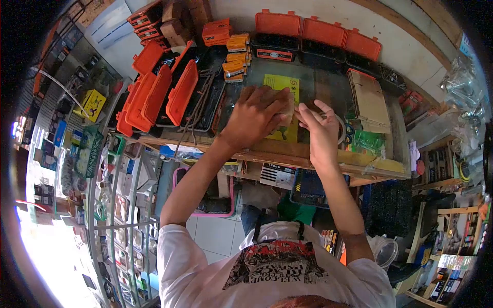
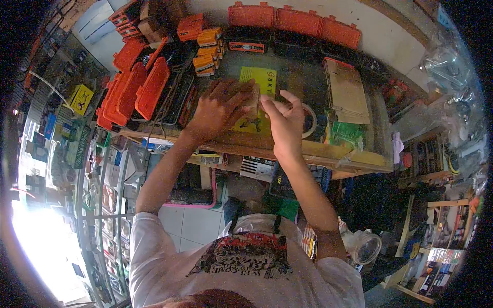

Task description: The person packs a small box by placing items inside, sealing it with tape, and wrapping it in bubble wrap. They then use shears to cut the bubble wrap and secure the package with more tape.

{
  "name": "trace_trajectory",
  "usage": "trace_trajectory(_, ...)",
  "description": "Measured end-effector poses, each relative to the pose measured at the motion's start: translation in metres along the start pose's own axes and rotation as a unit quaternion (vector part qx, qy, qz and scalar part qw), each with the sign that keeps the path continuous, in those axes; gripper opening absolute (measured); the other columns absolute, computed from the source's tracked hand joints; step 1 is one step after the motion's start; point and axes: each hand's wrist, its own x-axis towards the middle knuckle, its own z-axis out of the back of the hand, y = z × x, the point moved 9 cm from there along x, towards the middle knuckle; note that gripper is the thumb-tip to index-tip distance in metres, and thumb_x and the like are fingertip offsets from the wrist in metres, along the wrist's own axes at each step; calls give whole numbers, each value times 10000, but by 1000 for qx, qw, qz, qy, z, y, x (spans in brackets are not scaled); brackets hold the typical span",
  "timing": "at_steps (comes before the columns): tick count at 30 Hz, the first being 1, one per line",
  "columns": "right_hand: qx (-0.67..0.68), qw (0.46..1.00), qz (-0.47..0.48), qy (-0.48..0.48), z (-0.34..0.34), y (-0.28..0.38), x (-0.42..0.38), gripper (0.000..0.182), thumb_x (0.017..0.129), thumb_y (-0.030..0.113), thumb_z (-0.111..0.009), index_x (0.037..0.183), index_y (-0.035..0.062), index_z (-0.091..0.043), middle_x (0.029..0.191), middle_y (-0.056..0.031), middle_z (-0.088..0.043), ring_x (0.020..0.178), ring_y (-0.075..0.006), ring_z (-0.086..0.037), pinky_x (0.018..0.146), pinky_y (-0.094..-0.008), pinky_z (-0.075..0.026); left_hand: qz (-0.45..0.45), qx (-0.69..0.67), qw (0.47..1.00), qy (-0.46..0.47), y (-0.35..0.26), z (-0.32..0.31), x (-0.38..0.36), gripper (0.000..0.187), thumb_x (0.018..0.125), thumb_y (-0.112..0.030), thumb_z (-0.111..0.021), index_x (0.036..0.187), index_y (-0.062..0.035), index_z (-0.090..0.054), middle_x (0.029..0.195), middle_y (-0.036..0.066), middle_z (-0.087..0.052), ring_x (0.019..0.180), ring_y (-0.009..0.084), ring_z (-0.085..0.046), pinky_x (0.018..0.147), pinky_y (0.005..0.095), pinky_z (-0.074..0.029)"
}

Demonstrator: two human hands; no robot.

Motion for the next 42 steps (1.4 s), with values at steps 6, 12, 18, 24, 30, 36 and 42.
trace_trajectory(6,-31,999,34,-15,-1,8,7,483,884,86,-770,1190,18,-402,959,-153,-741,830,-179,-713,626,-255,-460,8,24,999,21,-2,0,1,554,969,-386,-587,1457,-139,-502,1313,107,-621,1205,342,-553,1045,496,-441)
trace_trajectory(12,-137,990,41,-2,-1,4,17,417,886,36,-727,1103,72,-372,803,-57,-652,593,-81,-513,535,-234,-407,4,28,999,27,-2,-1,0,540,984,-380,-569,1469,-156,-487,1333,98,-616,1215,342,-551,1075,501,-412)
trace_trajectory(18,-183,983,-23,24,-5,6,21,419,894,47,-707,1154,62,-379,841,-35,-585,625,-79,-497,518,-248,-403,14,19,999,24,-1,-2,0,511,994,-375,-563,1448,-148,-507,1338,79,-615,1217,345,-546,1093,503,-391)
trace_trajectory(24,-348,934,0,85,-14,5,33,466,878,52,-674,1240,-2,-386,1005,-135,-632,897,-231,-628,739,-377,-487,14,14,1000,18,0,-6,-1,513,985,-366,-580,1440,-142,-508,1307,103,-616,1213,344,-538,1078,506,-397)
trace_trajectory(30,-456,877,-16,154,-14,13,33,290,949,168,-688,1122,4,-523,824,-65,-579,599,-126,-516,521,-287,-425,12,7,1000,8,-1,1,1,528,973,-352,-592,1449,-144,-498,1249,119,-628,1196,346,-537,1065,496,-402)
trace_trajectory(36,-421,889,-41,178,-23,32,37,356,1023,316,-556,854,7,-607,638,-45,-532,545,-127,-492,507,-340,-422,13,6,1000,10,1,-2,-1,544,945,-358,-612,1436,-144,-514,1253,112,-621,1198,340,-533,1060,492,-408)
trace_trajectory(42,-567,804,126,130,-43,17,42,472,1003,349,-464,942,-65,-685,902,-331,-662,845,-503,-647,810,-554,-508,13,27,999,18,4,-10,-4,549,958,-379,-604,1449,-154,-505,1256,121,-615,1200,342,-533,1069,505,-402)
